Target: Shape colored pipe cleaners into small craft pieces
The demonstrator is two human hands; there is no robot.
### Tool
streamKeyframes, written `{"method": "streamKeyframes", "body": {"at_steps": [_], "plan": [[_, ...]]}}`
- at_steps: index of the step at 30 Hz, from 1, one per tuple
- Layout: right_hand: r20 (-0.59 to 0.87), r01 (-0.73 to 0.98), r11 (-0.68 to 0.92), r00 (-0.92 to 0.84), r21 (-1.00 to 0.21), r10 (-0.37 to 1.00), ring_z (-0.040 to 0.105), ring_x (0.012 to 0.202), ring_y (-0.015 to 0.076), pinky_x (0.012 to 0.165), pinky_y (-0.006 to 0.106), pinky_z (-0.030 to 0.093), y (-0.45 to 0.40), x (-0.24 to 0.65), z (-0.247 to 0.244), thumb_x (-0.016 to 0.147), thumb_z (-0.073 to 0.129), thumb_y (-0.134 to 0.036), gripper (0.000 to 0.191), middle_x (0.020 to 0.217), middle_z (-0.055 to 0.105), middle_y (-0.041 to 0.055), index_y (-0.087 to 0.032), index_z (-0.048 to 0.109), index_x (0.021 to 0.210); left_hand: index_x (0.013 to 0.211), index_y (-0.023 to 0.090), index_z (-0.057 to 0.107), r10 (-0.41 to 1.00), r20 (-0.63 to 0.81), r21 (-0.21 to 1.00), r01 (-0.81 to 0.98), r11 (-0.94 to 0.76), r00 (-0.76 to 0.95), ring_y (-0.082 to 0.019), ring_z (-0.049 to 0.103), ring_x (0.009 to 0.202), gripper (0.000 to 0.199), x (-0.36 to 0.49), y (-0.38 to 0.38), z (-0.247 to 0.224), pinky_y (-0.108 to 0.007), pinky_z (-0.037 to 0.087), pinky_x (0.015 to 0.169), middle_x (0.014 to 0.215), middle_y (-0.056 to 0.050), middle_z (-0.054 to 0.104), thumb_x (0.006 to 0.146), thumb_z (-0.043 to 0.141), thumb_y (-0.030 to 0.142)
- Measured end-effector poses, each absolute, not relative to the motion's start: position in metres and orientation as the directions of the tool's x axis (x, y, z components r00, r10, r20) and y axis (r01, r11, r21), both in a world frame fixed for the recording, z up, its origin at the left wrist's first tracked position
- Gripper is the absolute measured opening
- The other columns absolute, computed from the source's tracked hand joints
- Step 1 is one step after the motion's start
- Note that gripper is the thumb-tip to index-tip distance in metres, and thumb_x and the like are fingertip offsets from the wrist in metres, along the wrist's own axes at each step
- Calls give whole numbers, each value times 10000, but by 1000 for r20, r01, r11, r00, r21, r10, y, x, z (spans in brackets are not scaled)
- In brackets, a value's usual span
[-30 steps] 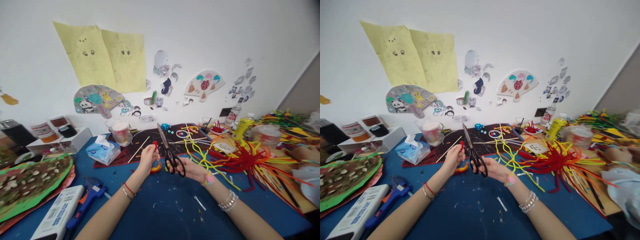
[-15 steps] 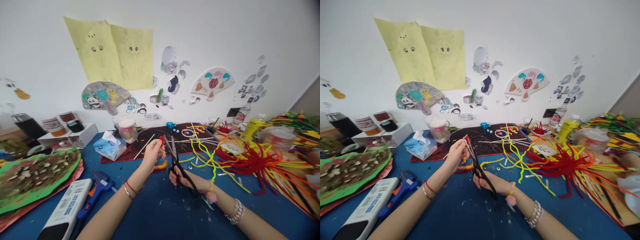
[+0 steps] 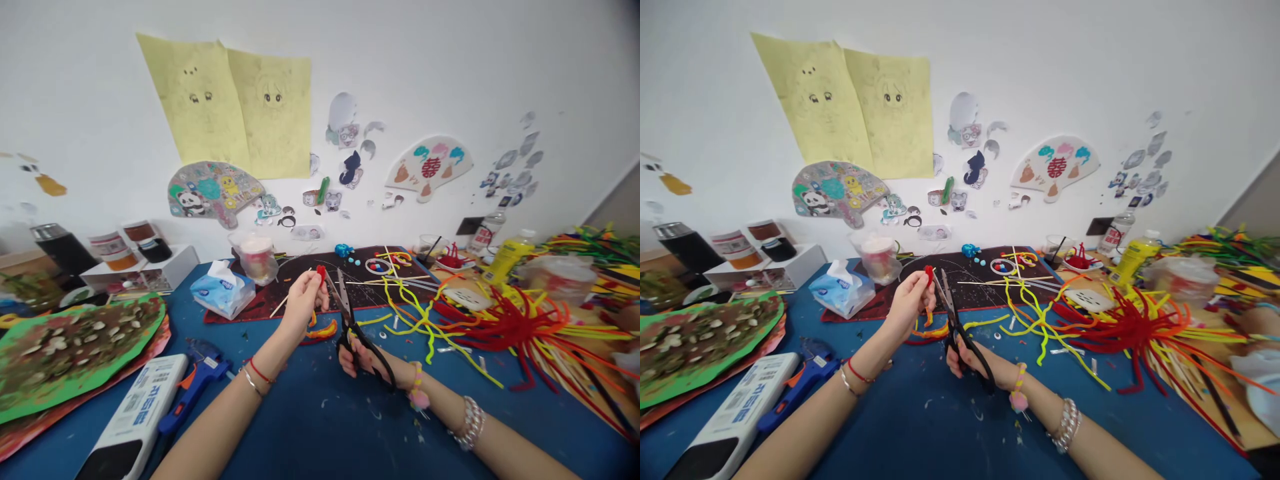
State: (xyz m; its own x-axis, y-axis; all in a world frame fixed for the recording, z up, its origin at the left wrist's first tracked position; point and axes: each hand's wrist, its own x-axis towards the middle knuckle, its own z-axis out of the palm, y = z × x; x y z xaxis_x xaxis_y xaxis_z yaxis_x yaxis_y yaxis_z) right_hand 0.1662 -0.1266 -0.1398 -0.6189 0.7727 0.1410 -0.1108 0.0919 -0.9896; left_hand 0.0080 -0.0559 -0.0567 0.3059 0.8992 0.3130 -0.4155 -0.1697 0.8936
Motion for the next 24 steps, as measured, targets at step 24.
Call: {"method": "streamKeyframes", "body": {"at_steps": [24], "plan": [[115, -168, 7, -648, -986, 753, 372, 590, 93, 615, 276, 306, -130, 168, -137, 777, 364, -629, 442, 721, 363, -12, -187, 364, 775, 752, 168, 455, 892, 321, 926, -306, -223, 320, -43, 466, 379, 243, 1, -54, -49, -156, 355, 373, 591, 55, 486, 743, 557, 388]]}}
